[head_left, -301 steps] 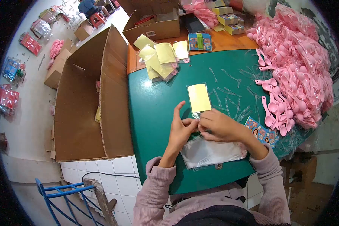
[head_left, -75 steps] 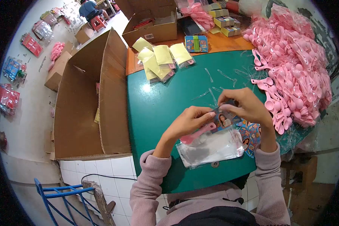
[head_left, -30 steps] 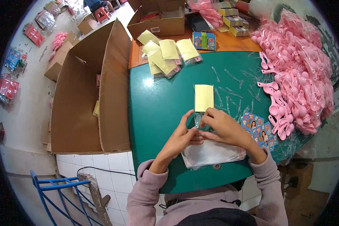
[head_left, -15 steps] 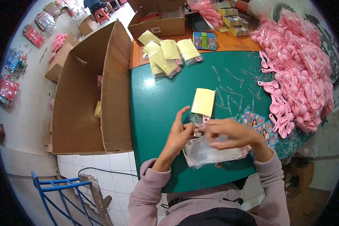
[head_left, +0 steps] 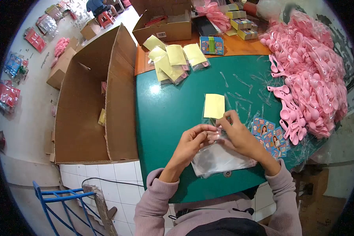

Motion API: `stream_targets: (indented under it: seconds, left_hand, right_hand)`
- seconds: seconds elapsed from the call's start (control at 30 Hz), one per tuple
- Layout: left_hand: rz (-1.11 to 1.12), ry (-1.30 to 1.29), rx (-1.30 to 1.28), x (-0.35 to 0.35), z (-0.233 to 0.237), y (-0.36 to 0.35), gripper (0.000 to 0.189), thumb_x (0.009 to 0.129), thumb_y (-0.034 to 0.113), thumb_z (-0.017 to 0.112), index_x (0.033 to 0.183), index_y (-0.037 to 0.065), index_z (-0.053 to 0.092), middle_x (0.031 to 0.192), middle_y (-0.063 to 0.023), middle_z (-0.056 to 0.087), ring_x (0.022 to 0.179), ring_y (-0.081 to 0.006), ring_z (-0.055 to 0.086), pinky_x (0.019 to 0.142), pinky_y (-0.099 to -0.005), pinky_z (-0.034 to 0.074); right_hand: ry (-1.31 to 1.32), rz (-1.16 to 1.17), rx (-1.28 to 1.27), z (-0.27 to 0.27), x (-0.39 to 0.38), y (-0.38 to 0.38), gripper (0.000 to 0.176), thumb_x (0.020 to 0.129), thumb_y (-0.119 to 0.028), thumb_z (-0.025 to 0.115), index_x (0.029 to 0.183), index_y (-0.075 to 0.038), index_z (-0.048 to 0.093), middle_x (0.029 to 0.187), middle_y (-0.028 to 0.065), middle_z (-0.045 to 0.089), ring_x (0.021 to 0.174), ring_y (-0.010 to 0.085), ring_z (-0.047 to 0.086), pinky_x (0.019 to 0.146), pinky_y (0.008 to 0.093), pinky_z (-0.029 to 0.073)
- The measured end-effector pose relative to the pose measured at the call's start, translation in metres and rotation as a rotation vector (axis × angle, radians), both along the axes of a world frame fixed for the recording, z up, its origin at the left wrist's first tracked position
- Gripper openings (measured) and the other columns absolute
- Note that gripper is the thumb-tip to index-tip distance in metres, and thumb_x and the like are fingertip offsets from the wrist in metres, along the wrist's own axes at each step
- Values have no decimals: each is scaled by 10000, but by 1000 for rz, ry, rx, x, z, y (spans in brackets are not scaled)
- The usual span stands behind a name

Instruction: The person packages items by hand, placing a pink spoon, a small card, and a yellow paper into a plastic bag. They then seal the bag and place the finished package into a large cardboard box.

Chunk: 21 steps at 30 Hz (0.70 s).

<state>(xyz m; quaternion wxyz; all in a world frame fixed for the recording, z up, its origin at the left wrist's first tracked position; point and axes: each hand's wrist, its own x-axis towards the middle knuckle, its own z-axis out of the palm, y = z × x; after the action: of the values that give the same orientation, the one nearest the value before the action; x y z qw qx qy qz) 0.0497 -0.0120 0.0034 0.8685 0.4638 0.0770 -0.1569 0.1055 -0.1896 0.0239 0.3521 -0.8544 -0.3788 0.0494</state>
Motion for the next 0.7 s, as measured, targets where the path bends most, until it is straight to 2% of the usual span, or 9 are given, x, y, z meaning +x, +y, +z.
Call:
stream_targets:
  seconds: [0.03, 0.1, 0.23, 0.3, 0.33, 0.4, 0.43, 0.53, 0.7]
  left_hand:
    - [1, 3, 6, -1, 1, 3, 220, 907, 26, 384, 1085, -40, 497, 958, -123, 615, 882, -135, 600, 770, -245, 488]
    - [-187, -24, 96, -2, 8, 12, 229, 910, 30, 380, 1106, -20, 487, 972, -133, 608, 856, -127, 599, 770, -246, 485]
    - [-256, -31, 127, 0, 18, 21, 228, 898, 10, 395, 1111, 3, 477, 985, -154, 600, 852, -136, 601, 772, -238, 480]
    - [-120, -204, 353, 2, 6, 22, 270, 856, -4, 486, 1123, 28, 459, 996, -125, 593, 839, -139, 598, 734, -235, 485]
    - [-121, -201, 355, 1, 4, 21, 270, 856, -4, 486, 1123, 28, 459, 996, -125, 593, 839, -139, 598, 734, -235, 485]
    - [-103, -396, 884, 2, 8, 14, 286, 794, 0, 582, 1064, 37, 496, 918, -76, 585, 791, -149, 595, 665, -237, 488]
    - [-104, -395, 884, 2, 5, 12, 286, 794, 0, 582, 1064, 37, 496, 918, -76, 585, 791, -149, 595, 665, -237, 488]
    - [20, -548, 1161, 3, -2, 4, 177, 751, 28, 640, 916, 39, 577, 868, -83, 516, 775, -168, 579, 575, -267, 489]
    - [94, -470, 1085, 5, -11, 3, 146, 777, 44, 632, 909, 14, 576, 906, -72, 514, 820, -140, 571, 592, -250, 524]
  right_hand:
    - [-36, -36, 48, -16, 2, 3, 312, 684, -34, 687, 941, -5, 512, 967, 148, 424, 838, 283, 558, 729, 346, 473]
    - [4, -30, 111, -11, 9, -1, 266, 689, -19, 678, 906, -3, 524, 961, 140, 434, 820, 261, 567, 720, 332, 475]
    - [39, -28, 286, -14, 14, -6, 188, 699, 1, 664, 847, -3, 549, 944, 118, 459, 771, 203, 580, 705, 307, 473]
    - [22, -11, 276, -15, 17, -7, 193, 695, -9, 672, 844, 0, 550, 944, 114, 460, 770, 195, 577, 704, 305, 473]
    - [2, 3, 261, -16, 17, -9, 200, 691, -18, 680, 842, 2, 551, 945, 111, 460, 768, 188, 575, 703, 304, 474]
    - [80, 1, 267, -22, 19, -9, 198, 686, -28, 685, 831, 4, 553, 944, 107, 459, 779, 184, 571, 702, 302, 474]
    - [155, -2, 273, -25, 20, -10, 198, 682, -37, 691, 820, 6, 555, 942, 102, 459, 789, 181, 566, 701, 299, 474]
    - [177, -33, 223, -21, 24, -16, 193, 693, -58, 691, 812, 9, 554, 948, 89, 460, 818, 169, 552, 695, 283, 471]
    - [460, -37, 340, -18, 25, -19, 149, 734, -74, 672, 817, -13, 563, 935, 64, 476, 846, 143, 531, 727, 271, 478]
